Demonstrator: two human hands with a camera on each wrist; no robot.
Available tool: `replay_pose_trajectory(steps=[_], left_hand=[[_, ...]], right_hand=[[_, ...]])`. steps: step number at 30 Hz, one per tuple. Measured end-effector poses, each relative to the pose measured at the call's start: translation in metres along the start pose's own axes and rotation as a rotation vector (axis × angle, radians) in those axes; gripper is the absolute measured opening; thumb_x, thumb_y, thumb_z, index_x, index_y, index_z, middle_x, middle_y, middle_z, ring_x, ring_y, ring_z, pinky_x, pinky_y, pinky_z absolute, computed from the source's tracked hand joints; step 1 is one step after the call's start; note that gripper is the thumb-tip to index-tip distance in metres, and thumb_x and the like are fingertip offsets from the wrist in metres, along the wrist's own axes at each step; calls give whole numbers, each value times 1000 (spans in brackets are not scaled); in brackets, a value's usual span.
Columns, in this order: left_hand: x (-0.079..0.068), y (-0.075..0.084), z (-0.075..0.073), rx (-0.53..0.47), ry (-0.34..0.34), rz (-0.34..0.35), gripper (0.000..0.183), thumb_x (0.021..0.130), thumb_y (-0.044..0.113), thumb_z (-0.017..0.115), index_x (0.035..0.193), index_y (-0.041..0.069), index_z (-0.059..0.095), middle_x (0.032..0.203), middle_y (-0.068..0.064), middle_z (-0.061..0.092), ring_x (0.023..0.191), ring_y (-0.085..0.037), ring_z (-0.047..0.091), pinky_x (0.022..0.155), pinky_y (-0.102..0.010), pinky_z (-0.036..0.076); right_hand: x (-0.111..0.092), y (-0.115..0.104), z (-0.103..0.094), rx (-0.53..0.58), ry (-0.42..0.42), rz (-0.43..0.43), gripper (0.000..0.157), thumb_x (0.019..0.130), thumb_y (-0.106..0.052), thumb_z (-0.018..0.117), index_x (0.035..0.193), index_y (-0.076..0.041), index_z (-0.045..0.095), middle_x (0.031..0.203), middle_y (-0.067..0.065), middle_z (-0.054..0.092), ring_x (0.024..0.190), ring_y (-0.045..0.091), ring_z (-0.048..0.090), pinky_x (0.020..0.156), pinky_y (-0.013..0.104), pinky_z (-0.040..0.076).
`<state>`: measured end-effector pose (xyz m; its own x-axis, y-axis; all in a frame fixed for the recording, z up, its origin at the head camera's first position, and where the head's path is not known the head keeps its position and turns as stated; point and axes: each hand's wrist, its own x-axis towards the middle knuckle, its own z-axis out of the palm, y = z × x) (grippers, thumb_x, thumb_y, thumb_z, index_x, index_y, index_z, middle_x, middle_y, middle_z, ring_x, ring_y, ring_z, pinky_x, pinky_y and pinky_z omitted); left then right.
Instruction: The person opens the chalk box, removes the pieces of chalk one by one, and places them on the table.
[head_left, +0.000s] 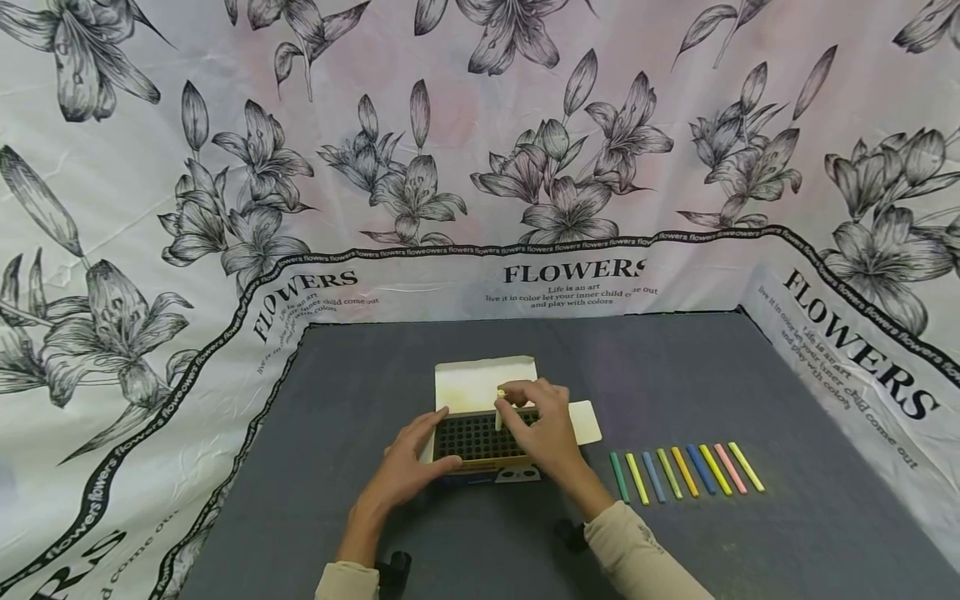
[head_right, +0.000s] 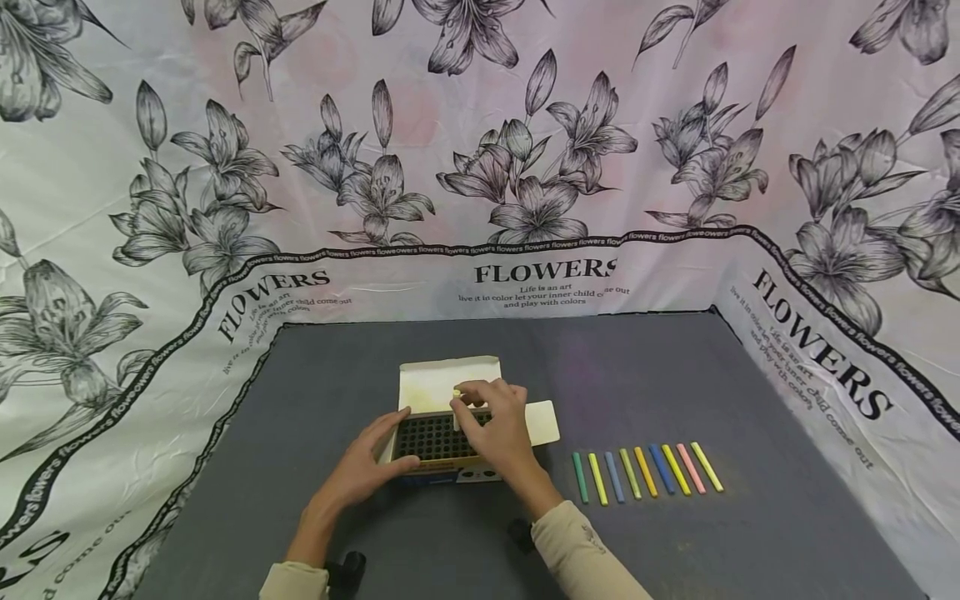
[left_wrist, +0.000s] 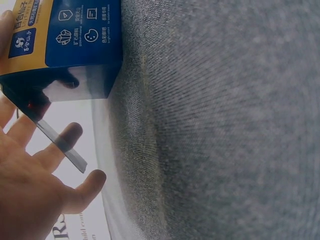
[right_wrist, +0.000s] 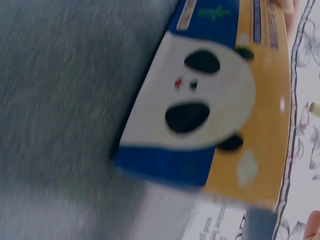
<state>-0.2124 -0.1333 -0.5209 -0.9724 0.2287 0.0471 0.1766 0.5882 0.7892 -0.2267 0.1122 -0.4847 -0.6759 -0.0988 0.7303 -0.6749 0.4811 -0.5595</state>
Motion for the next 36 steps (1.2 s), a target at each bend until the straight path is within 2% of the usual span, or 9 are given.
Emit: replay_pose_trajectory(steps=[7, 14, 17, 22, 31, 36], left_hand=[[-1, 1, -1, 1, -9, 6, 81, 85, 43, 83, 155, 29, 45, 163, -11, 39, 151, -41, 32, 113, -78, 16], [0, 0, -1, 1, -12, -8, 82, 84, 45, 82, 156, 31, 45, 164, -10, 38, 152, -40, 32, 114, -77, 16], [0, -1, -1, 4, -12, -10, 82, 84, 46, 82, 156, 31, 44, 164, -10, 38, 152, -40, 31, 114, -77, 16], [0, -2, -1, -1, -15, -6, 83, 84, 46, 83, 156, 31, 44, 164, -11, 37, 152, -40, 31, 114, -77, 15], [1, -2, -1, 6, -8, 3, 83, 84, 48, 82, 156, 32, 44, 164, -9, 38, 151, -39, 33, 114, -76, 17], [0, -2, -1, 4, -20, -3, 83, 84, 47, 82, 156, 31, 44, 164, -8, 38, 152, -40, 31, 115, -76, 16]], right_hand=[[0, 13, -28, -34, 86, -26, 24, 83, -2, 80, 106, -6, 75, 83, 5, 73, 76, 22, 58, 87, 42, 32], [0, 26, -60, -42, 175, -9, 23, 83, 4, 78, 104, -2, 76, 78, 8, 72, 73, 19, 58, 88, 41, 31], [-3, 32, -74, -48, 199, 20, 22, 84, 6, 77, 104, -2, 76, 78, 8, 72, 73, 14, 57, 90, 40, 31], [-11, 45, -101, -86, 218, 74, 20, 85, 6, 75, 105, 1, 75, 78, 11, 73, 74, 2, 54, 89, 33, 28], [-30, 71, -150, -211, 246, 125, 21, 86, 6, 74, 106, 3, 75, 78, 18, 72, 72, -10, 50, 83, 25, 32], [-42, 85, -179, -285, 241, 122, 22, 85, 6, 76, 107, 2, 76, 76, 18, 72, 68, -13, 51, 69, 15, 39]])
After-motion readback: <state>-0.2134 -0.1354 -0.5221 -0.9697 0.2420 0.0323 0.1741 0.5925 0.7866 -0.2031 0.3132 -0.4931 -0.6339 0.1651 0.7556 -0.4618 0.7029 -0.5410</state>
